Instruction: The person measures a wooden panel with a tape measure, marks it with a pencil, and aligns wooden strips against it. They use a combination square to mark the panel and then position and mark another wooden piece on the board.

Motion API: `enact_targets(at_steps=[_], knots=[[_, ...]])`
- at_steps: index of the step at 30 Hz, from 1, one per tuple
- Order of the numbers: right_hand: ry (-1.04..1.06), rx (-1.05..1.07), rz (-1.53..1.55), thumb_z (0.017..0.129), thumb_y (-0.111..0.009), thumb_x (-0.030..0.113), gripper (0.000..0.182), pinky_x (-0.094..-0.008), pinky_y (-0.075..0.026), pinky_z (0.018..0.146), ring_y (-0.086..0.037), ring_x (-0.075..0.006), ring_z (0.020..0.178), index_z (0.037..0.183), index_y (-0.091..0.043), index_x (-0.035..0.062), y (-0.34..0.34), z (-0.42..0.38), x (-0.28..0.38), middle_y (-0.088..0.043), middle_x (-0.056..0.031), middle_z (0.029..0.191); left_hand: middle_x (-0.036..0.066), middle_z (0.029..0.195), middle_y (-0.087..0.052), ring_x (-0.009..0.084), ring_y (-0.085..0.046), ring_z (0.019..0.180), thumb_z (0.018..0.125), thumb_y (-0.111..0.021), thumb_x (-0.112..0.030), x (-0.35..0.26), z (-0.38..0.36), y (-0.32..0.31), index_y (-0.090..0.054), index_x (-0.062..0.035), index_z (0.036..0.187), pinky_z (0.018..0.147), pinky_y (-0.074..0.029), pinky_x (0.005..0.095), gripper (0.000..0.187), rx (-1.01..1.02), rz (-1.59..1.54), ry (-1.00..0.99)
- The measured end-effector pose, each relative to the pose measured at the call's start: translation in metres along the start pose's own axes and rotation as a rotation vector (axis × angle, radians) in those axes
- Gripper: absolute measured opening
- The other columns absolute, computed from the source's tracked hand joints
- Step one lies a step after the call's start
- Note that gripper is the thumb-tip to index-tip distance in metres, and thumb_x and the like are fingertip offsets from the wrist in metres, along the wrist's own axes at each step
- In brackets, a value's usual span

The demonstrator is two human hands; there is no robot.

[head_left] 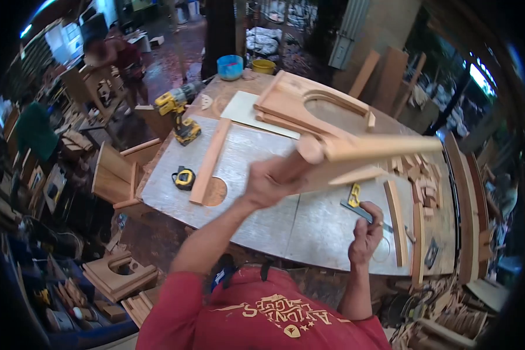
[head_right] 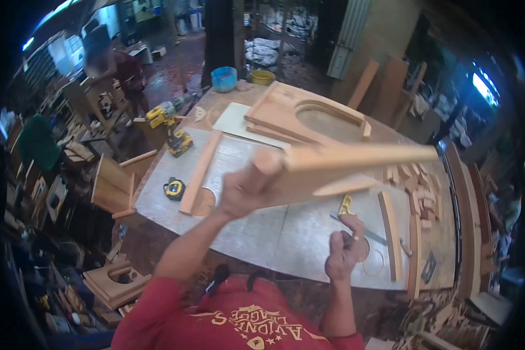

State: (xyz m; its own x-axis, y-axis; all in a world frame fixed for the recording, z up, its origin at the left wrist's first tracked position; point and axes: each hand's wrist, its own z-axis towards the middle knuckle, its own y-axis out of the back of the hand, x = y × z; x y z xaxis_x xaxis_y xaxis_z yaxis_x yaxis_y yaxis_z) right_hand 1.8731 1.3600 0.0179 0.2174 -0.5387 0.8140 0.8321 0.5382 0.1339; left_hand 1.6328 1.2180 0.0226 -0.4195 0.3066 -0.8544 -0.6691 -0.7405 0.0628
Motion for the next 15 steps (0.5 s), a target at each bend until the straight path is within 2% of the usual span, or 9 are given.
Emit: enact_targets(at_steps=[1, 4, 7, 10, 11, 13, 14, 15], knots=[[-0.042, 0.012, -0.012, 0.098, -0.063, 0.017, 0.031, -0.0215, -0.035, 0.056, -0.042, -0.0047, 0.062, 0.124, -0.057, 0.0005, 0.006, -0.008, -0.01, -0.056, -0.0046, 0.113, 0.009, 0.089, -0.075, 0.0111, -0.069, 0.083, 0.074, -0.089, -0.014, -0.005, 0.002, 0.006, -0.072, 0.0031, 0.102, 0.076, -0.057, 0.0284, 0.037, -0.065, 0.078, -0.026], [-0.254, -0.004, -0.019, 0.093, -0.068, 0.012, 0.028, -0.0213, -0.03, 0.051, -0.037, -0.0027, 0.059, 0.117, -0.058, 0.0014, 0.017, -0.04, -0.042, -0.056, -0.0019, 0.102, 0.012, 0.098, -0.076, 0.0133, -0.071, 0.087, 0.079, -0.086, -0.012, -0.037, 0.004, 0.013, -0.071, 0.0067, 0.106, 0.076, -0.059, 0.029, 0.036, -0.164, 0.0, 0.092], [-0.447, -0.007, -0.011, 0.089, -0.072, 0.008, 0.03, -0.0218, -0.028, 0.05, -0.035, -0.0014, 0.059, 0.115, -0.058, 0.0019, 0.019, -0.063, -0.045, -0.056, -0.0005, 0.097, 0.013, 0.098, -0.076, 0.0137, -0.072, 0.087, 0.08, -0.084, -0.011, -0.035, -0.007, 0.024, -0.071, 0.007, 0.108, 0.076, -0.059, 0.0286, 0.036, -0.22, 0.062, 0.171], [-0.484, 0.035, -0.013, 0.085, -0.075, 0.006, 0.033, -0.0221, -0.023, 0.048, -0.031, 0.0003, 0.057, 0.114, -0.058, 0.0023, 0.019, -0.071, -0.052, -0.055, 0.0005, 0.093, 0.012, 0.095, -0.076, 0.0137, -0.072, 0.082, 0.079, -0.085, -0.012, -0.042, -0.021, 0.025, -0.072, 0.0056, 0.108, 0.072, -0.06, 0.0282, 0.037, -0.294, 0.069, 0.154], [-0.557, 0.093, -0.049, 0.082, -0.078, 0.007, 0.042, -0.0229, -0.035, 0.055, -0.045, -0.0038, 0.067, 0.119, -0.057, 0.0018, 0.022, -0.069, -0.052, -0.058, -0.0024, 0.102, 0.011, 0.094, -0.076, 0.0135, -0.072, 0.08, 0.079, -0.086, -0.012, -0.041, -0.028, 0.026, -0.072, 0.0052, 0.108, 0.07, -0.059, 0.0283, 0.037, -0.276, 0.075, 0.192], [-0.508, 0.098, -0.129, 0.08, -0.08, 0.007, 0.05, -0.0273, -0.043, 0.071, -0.054, -0.0112, 0.086, 0.124, -0.056, 0.0013, 0.021, -0.067, -0.062, -0.059, -0.006, 0.112, 0.01, 0.092, -0.076, 0.0132, -0.071, 0.076, 0.078, -0.086, -0.013, -0.036, -0.049, 0.027, -0.073, 0.0043, 0.106, 0.067, -0.059, 0.0285, 0.037, -0.259, 0.1, 0.271], [-0.472, 0.105, -0.155, 0.079, -0.08, 0.008, 0.054, -0.0294, -0.047, 0.079, -0.058, -0.0149, 0.096, 0.127, -0.055, 0.0011, 0.015, -0.062, -0.068, -0.06, -0.0077, 0.117, 0.009, 0.091, -0.075, 0.0124, -0.07, 0.073, 0.077, -0.087, -0.014, -0.045, -0.056, 0.02, -0.073, 0.0041, 0.106, 0.065, -0.059, 0.028, 0.037, -0.272, 0.094, 0.242], [-0.487, 0.126, -0.093, 0.076, -0.084, 0.008, 0.067, -0.0383, -0.037, 0.099, -0.052, -0.021, 0.117, 0.134, -0.051, 0.0012, 0.012, -0.057, -0.071, -0.056, -0.0106, 0.129, 0.008, 0.089, -0.075, 0.0115, -0.069, 0.071, 0.077, -0.088, -0.015, -0.057, -0.065, 0.009, -0.073, 0.0039, 0.105, 0.064, -0.058, 0.0274, 0.037, -0.285, 0.088, 0.215]])
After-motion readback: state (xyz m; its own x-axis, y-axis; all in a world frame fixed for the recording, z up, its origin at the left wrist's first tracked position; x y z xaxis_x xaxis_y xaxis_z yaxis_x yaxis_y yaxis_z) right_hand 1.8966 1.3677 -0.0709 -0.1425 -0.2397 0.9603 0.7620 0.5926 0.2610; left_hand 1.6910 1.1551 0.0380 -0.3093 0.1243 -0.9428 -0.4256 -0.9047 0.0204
